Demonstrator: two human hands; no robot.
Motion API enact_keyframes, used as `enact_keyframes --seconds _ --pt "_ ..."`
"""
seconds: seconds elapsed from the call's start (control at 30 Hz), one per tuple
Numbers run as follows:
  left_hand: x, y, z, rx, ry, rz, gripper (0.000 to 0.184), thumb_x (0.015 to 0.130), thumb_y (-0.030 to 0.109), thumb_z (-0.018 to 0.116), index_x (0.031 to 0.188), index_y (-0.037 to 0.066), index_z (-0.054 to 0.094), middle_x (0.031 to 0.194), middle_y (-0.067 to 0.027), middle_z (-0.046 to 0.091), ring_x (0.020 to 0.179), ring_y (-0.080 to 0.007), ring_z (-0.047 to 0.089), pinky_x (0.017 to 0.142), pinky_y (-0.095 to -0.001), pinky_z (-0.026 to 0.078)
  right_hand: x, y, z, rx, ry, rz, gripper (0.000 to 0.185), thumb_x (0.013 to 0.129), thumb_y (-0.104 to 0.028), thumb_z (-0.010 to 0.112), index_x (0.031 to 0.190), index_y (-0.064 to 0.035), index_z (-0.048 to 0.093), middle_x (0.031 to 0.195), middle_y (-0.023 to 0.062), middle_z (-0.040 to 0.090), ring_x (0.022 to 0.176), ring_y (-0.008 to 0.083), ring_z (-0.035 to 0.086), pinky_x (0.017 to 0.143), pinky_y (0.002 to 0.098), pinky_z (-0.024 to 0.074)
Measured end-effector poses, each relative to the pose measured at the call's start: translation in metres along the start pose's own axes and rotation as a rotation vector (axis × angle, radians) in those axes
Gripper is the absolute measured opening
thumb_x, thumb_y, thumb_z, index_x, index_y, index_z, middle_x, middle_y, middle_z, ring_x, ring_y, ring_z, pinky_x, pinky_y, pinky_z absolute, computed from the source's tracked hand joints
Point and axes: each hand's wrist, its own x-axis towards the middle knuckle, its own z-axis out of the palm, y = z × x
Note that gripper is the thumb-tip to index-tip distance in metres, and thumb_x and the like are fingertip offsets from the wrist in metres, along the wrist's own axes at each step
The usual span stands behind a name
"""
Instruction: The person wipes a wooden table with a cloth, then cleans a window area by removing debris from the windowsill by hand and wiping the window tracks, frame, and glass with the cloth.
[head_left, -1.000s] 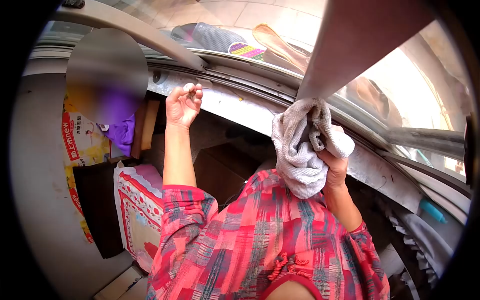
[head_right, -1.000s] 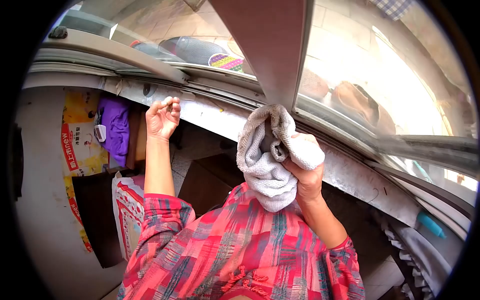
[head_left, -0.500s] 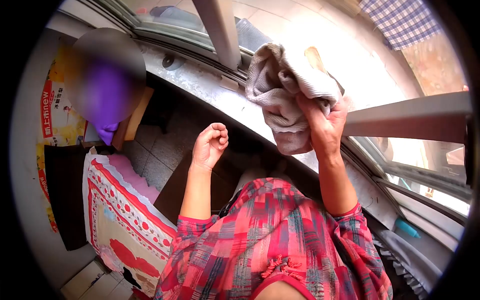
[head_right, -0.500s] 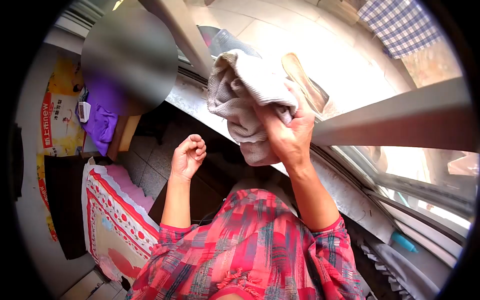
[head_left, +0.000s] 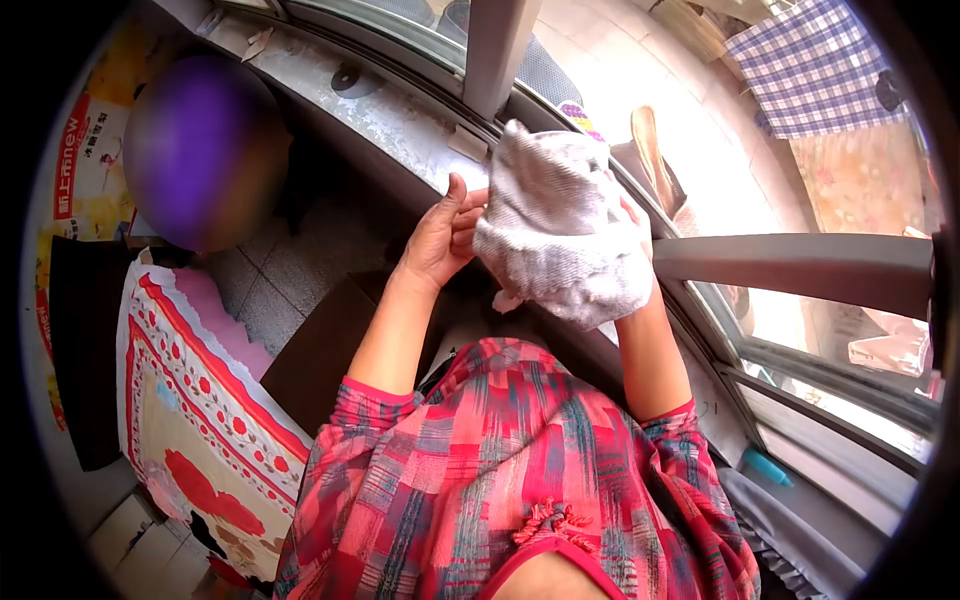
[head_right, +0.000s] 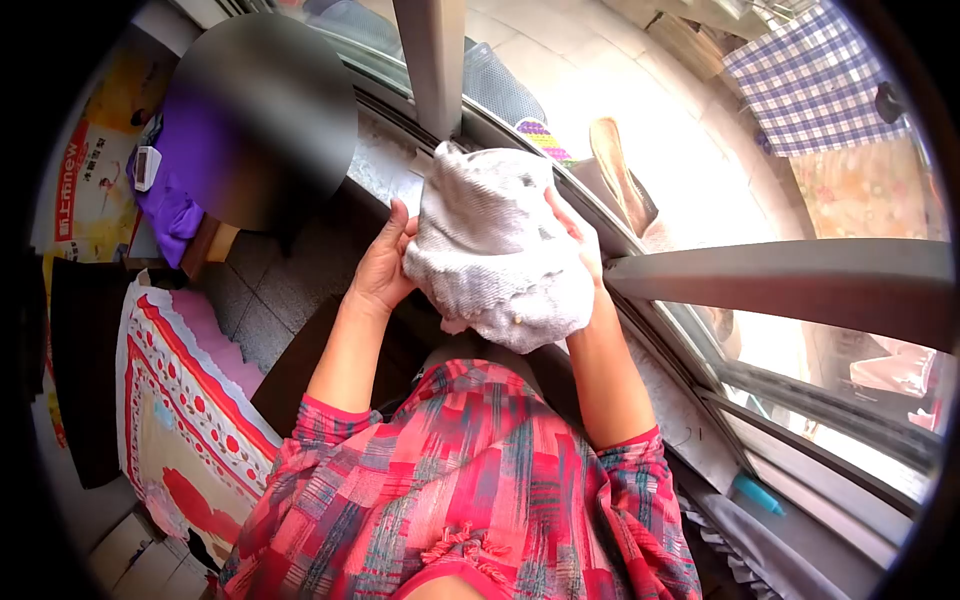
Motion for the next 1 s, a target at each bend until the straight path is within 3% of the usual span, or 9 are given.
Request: enact_keyframes --seconds 0.07,0.17,0.23,0.33,0.47,0.57,0.7,0.9,1.0 --pt "0.003 -0.008 0.02 0.025 -0.013 0.09 0.071 0.076 0.052 0.071 0.122 0.001 0.052 0.111 -0.0088 0.062 0.104 -0.0182 0.058 0.092 -0.0331 0.046 0.002 0.006 -0.013 -0.275 0.204 0.085 0.042 0.093 -0.034 0.054 0.119 -0.0011 0.055 0.113 0.0104 0.061 0.102 0.0189 0.06 0.089 0.0342 0.0482" --pt "0.0 -0.005 0.025 0.132 0.025 0.161 0.058 0.079 0.03 0.075 0.123 0.0 0.052 0.114 -0.0101 0.06 0.105 -0.02 0.057 0.094 -0.034 0.045 -0.009 0.008 0.001 -0.909 0.231 -0.182 0.036 0.093 -0.033 0.054 0.11 -0.0009 0.059 0.096 0.0033 0.063 0.083 0.0099 0.058 0.076 0.0251 0.0473" --pt "-0.01 -0.001 0.032 -0.123 0.023 0.194 0.059 0.081 0.033 0.071 0.124 -0.002 0.05 0.118 -0.0149 0.059 0.11 -0.0266 0.056 0.098 -0.04 0.044 -0.014 0.009 -0.009 -0.863 0.218 -0.257 0.03 0.096 -0.028 0.051 0.096 -0.0006 0.062 0.084 -0.0039 0.057 0.076 0.0074 0.05 0.069 0.0223 0.0422" --pt "-0.038 0.006 0.034 -0.172 0.077 0.32 0.064 0.081 0.039 0.068 0.126 -0.002 0.048 0.121 -0.0174 0.057 0.112 -0.0304 0.055 0.099 -0.045 0.043 -0.039 0.013 0.017 -1.387 0.231 -0.385 0.034 0.098 -0.03 0.049 0.11 -0.0015 0.063 0.083 0.0053 0.062 0.078 0.0081 0.053 0.073 0.0232 0.0446" --pt "-0.078 0.009 0.029 -0.003 0.317 0.494 0.057 0.081 0.028 0.068 0.124 -0.004 0.049 0.119 -0.0167 0.058 0.107 -0.0286 0.058 0.096 -0.0427 0.045 -0.056 0.018 0.029 -1.553 0.221 -0.863 0.019 0.09 -0.021 0.062 0.088 -0.0024 0.061 0.067 0.0084 0.059 0.062 0.0175 0.057 0.06 0.029 0.0455" --pt "-0.099 0.002 0.031 0.301 0.466 0.603 0.05 0.078 0.014 0.07 0.121 -0.005 0.052 0.114 -0.0144 0.061 0.103 -0.0227 0.061 0.093 -0.0361 0.047 -0.063 0.0 0.03 -1.502 0.361 -0.657 0.026 0.085 -0.026 0.068 0.081 -0.0022 0.056 0.063 0.0063 0.054 0.062 0.0095 0.052 0.057 0.0273 0.0433" --pt "-0.094 0.004 0.032 0.368 0.517 0.566 0.042 0.081 0.015 0.067 0.117 -0.005 0.056 0.109 -0.0146 0.063 0.095 -0.0219 0.064 0.088 -0.0342 0.05 -0.042 -0.021 0.024 -0.872 0.261 -0.642 0.02 0.081 -0.005 0.061 0.1 -0.0008 0.055 0.087 0.0031 0.06 0.072 0.0091 0.056 0.069 0.023 0.046" --pt "-0.053 -0.011 0.012 0.242 0.435 0.188 0.041 0.083 0.018 0.068 0.114 -0.006 0.056 0.101 -0.0126 0.064 0.085 -0.0166 0.065 0.071 -0.026 0.053 0.049 0.013 -0.004 -1.71 0.049 -1.194 0.045 0.069 0.007 0.061 0.113 -0.0036 0.055 0.109 0.0153 0.061 0.101 0.0277 0.059 0.088 0.0366 0.0467" --pt "-0.048 -0.016 0.011 0.218 0.408 0.137 0.043 0.083 0.017 0.069 0.115 -0.006 0.054 0.102 -0.0136 0.063 0.087 -0.0191 0.065 0.072 -0.0271 0.054 0.061 0.022 -0.02 -2.107 0.05 -0.85 0.059 0.068 -0.001 0.063 0.125 -0.0045 0.049 0.12 0.0131 0.057 0.114 0.0293 0.051 0.096 0.0419 0.0387"
